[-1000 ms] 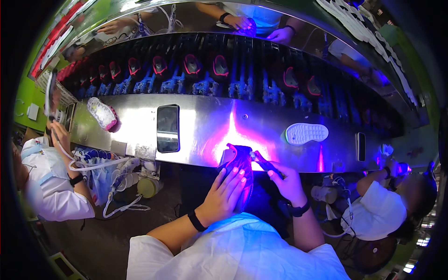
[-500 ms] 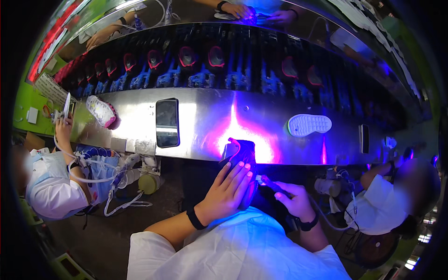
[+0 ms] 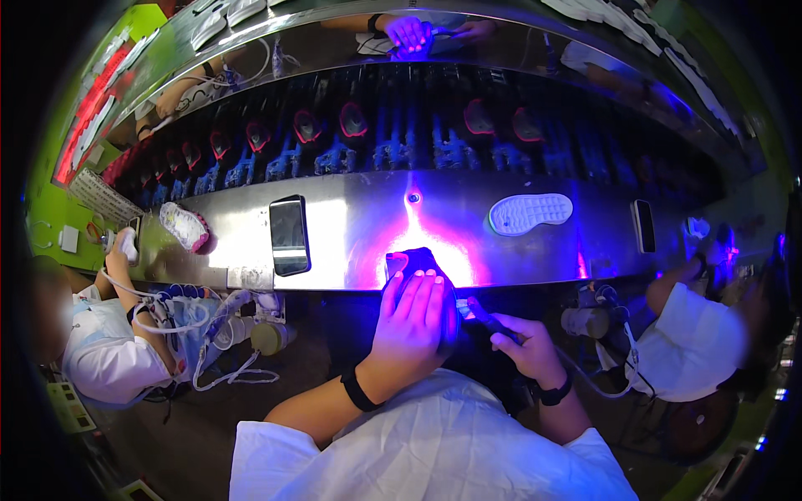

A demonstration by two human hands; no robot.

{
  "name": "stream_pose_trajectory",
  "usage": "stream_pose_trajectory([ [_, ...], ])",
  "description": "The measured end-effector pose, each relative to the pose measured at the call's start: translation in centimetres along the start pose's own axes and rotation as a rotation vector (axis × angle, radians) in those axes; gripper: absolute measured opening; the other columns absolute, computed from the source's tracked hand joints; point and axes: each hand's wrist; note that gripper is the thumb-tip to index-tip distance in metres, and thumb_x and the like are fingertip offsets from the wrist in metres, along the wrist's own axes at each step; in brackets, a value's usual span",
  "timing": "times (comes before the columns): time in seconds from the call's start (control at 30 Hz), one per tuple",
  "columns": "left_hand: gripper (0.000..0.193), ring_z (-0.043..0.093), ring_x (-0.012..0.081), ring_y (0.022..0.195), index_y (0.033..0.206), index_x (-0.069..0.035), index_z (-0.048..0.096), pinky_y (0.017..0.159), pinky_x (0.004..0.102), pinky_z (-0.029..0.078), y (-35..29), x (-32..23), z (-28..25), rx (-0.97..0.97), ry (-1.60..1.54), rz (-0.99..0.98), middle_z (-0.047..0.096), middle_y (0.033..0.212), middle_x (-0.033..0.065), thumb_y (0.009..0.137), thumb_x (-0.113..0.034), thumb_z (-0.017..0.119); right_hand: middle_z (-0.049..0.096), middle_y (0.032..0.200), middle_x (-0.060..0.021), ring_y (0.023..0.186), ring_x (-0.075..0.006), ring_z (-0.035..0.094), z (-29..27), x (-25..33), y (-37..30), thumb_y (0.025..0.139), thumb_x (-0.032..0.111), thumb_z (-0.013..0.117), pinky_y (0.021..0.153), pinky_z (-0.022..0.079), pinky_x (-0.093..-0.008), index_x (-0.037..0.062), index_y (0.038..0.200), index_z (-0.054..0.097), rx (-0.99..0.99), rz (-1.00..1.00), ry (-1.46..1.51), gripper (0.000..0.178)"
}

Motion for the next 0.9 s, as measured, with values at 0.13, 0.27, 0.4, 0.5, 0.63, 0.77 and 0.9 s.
stream_pose_trajectory([
  [0.13, 0.082, 0.061, 0.0368, 0.125, 0.135, 0.008, 0.052, 0.119, 0.0559, 0.031, 1.9, -1.1, -0.3, -0.003, 0.046, -0.013, 0.063, 0.129, 0.0255, 0.070, -0.031, 0.082, 0.069, 0.087, 0.0002, 0.078, -0.0068, 0.062, -0.7, -0.1, -1.1, 0.098, 0.013, 0.070, 0.074, 0.052, -0.0254, 0.0033, 0.137, 0.065, -0.008, 0.011, 0.052, 0.041],
  [0.27, 0.085, 0.063, 0.0370, 0.122, 0.131, 0.008, 0.055, 0.118, 0.0566, 0.032, 4.0, -1.6, -0.4, 0.032, 0.023, -0.009, 0.065, 0.126, 0.0250, 0.065, -0.036, 0.085, 0.070, 0.088, -0.0011, 0.079, -0.0069, 0.063, -0.9, 0.5, -2.7, 0.097, 0.012, 0.071, 0.076, 0.052, -0.0254, 0.0035, 0.137, 0.065, -0.066, 0.087, 0.094, 0.042],
  [0.4, 0.084, 0.064, 0.0370, 0.120, 0.128, 0.009, 0.057, 0.119, 0.0571, 0.033, 5.9, -1.5, 0.0, 0.044, 0.032, -0.033, 0.067, 0.123, 0.0251, 0.064, -0.037, 0.086, 0.071, 0.090, -0.0008, 0.080, -0.0082, 0.063, -0.5, 0.2, -2.9, 0.096, 0.011, 0.074, 0.077, 0.052, -0.0264, 0.0029, 0.137, 0.065, -0.140, 0.099, 0.131, 0.043],
  [0.5, 0.082, 0.067, 0.0364, 0.114, 0.126, 0.009, 0.060, 0.118, 0.0571, 0.033, 7.1, -1.2, 0.7, -0.010, 0.047, -0.014, 0.069, 0.118, 0.0245, 0.063, -0.038, 0.086, 0.069, 0.087, -0.0001, 0.072, -0.0061, 0.058, -0.8, 0.5, -1.9, 0.097, 0.013, 0.071, 0.067, 0.048, -0.0232, 0.0013, 0.136, 0.065, -0.242, -0.067, -0.041, 0.041],
  [0.63, 0.078, 0.070, 0.0350, 0.108, 0.123, 0.008, 0.063, 0.118, 0.0572, 0.034, 8.4, 0.1, 1.2, -0.044, -0.044, -0.052, 0.072, 0.113, 0.0229, 0.062, -0.035, 0.087, 0.069, 0.088, -0.0072, 0.077, -0.0146, 0.064, -2.0, 2.1, 0.5, 0.092, 0.009, 0.076, 0.072, 0.051, -0.0286, 0.0009, 0.129, 0.069, -0.333, -0.249, -0.279, 0.039],
  [0.77, 0.077, 0.071, 0.0338, 0.108, 0.124, 0.003, 0.064, 0.119, 0.0566, 0.034, 9.8, 2.2, 0.4, 0.007, -0.174, -0.054, 0.072, 0.113, 0.0212, 0.061, -0.034, 0.089, 0.064, 0.082, -0.0116, 0.070, -0.0232, 0.061, -3.0, 4.5, 2.9, 0.088, 0.008, 0.078, 0.067, 0.049, -0.0313, 0.0021, 0.124, 0.070, -0.312, -0.297, -0.466, 0.038],
  [0.9, 0.079, 0.070, 0.0338, 0.110, 0.127, 0.000, 0.063, 0.118, 0.0553, 0.035, 10.4, 4.5, -0.1, -0.031, -0.215, -0.092, 0.072, 0.114, 0.0198, 0.061, -0.035, 0.089, 0.073, 0.101, -0.0168, 0.088, -0.0286, 0.073, -2.8, 6.2, 5.7, 0.088, 0.006, 0.077, 0.079, 0.055, -0.0333, 0.0021, 0.124, 0.071, -0.271, -0.371, -0.546, 0.037],
])
Point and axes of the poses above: each hand's wrist, its own y-axis towards the middle knuckle, its own z-axis out of the palm, x = y × z
